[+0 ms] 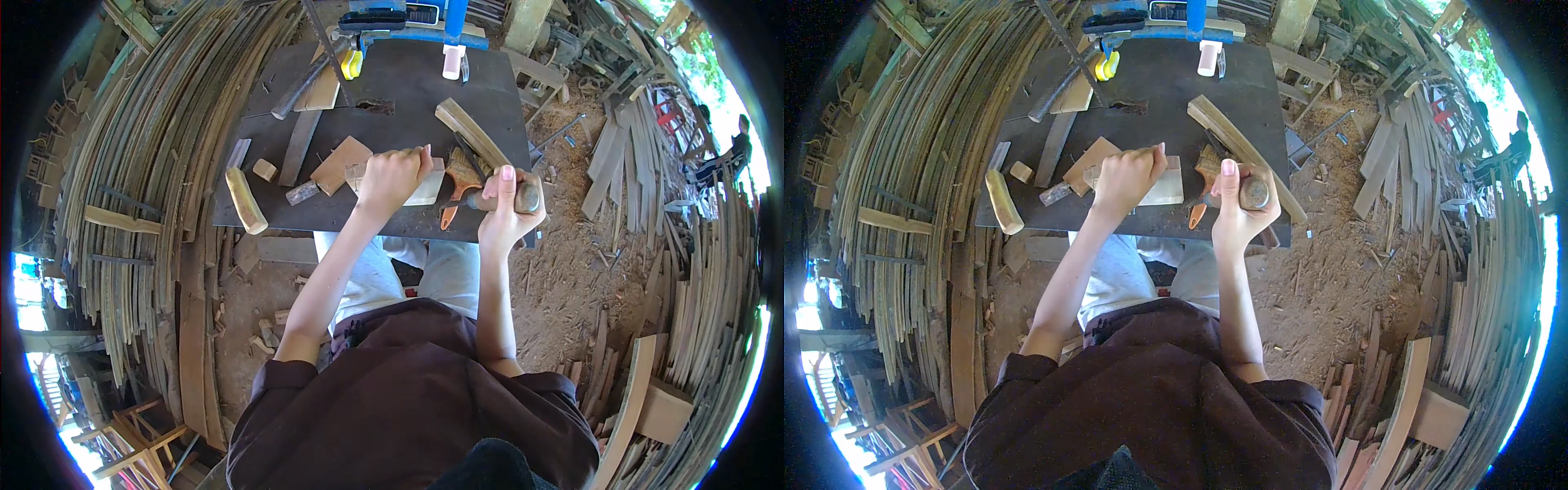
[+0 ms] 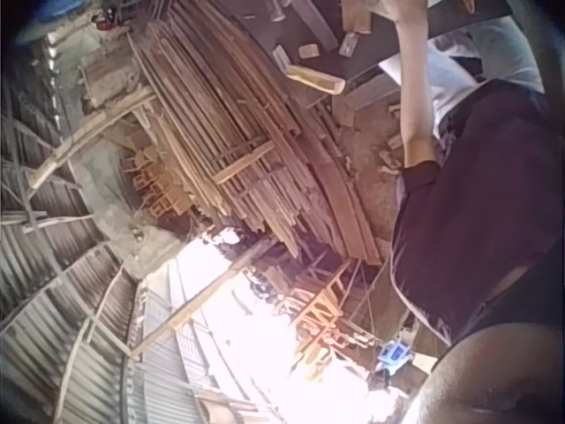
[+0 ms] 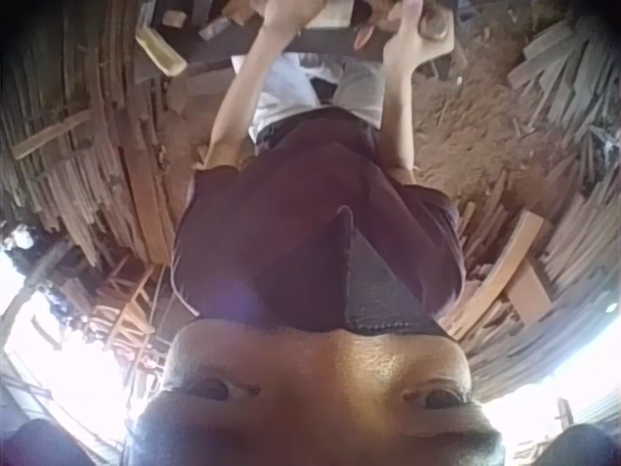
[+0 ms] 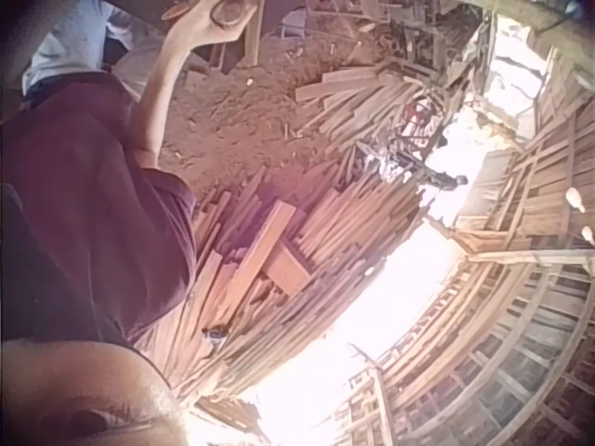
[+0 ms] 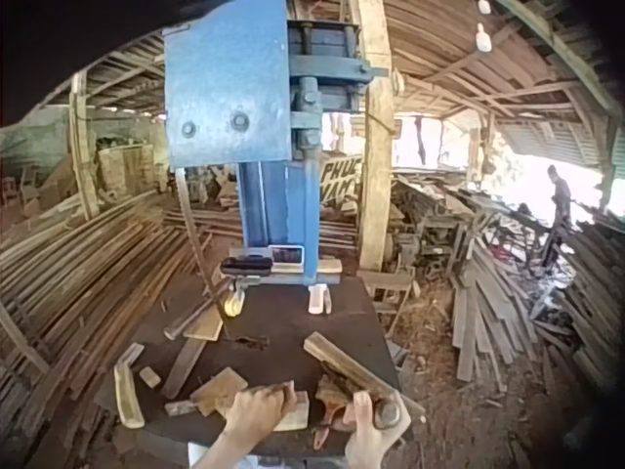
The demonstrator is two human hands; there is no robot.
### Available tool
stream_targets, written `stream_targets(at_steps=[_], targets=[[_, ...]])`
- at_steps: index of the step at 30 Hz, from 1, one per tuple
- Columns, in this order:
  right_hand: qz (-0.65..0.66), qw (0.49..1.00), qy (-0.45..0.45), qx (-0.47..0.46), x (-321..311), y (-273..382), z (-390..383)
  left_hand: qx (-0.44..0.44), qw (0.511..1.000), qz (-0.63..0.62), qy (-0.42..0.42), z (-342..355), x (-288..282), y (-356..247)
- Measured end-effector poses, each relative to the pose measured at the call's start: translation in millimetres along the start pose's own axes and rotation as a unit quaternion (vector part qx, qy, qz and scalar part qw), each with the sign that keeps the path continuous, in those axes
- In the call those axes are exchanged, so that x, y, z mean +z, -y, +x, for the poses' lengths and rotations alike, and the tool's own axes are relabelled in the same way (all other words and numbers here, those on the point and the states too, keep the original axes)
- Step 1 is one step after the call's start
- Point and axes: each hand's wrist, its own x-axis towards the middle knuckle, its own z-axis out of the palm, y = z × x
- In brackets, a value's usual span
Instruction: The person uses a chisel and a wooden mallet to carve a rectangular block of wood on a workbench. They repeatedly strike the chisel to remove material, pause to inspect the carved surface, and adjust the wood's position. The person also uses a brush to clear wood shavings from the work area.
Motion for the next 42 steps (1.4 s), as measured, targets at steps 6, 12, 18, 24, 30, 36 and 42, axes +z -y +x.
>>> stream_targets(at_steps=[6,12,18,24,30,36,42], targets=[[0.021,0.998,0.021,0.048,13.8,6.5,26.8,0.009,1.0,0.006,0.025,2.0,-0.5,1.0],[-0.033,0.992,0.069,0.096,20.1,1.7,36.8,0.003,0.999,-0.019,0.025,2.7,-1.3,2.4],[0.061,0.996,0.046,0.051,2.9,-25.6,8.2,0.033,0.999,0.024,-0.005,3.1,3.8,3.6],[0.05,0.998,0.043,0.01,4.9,-15.9,4.0,0.027,0.999,0.031,0.002,1.7,4.0,2.8],[0.06,0.997,0.048,0.028,2.1,-25.6,5.2,0.027,0.999,0.023,0.011,1.0,4.1,1.8],[0.082,0.996,0.023,0.037,-2.0,-18.5,9.3,0.025,0.999,0.029,0.013,-0.1,4.6,1.9],[0.083,0.995,0.028,0.037,0.2,-28.6,7.2,0.029,0.999,0.022,0.002,1.9,4.3,2.8]])
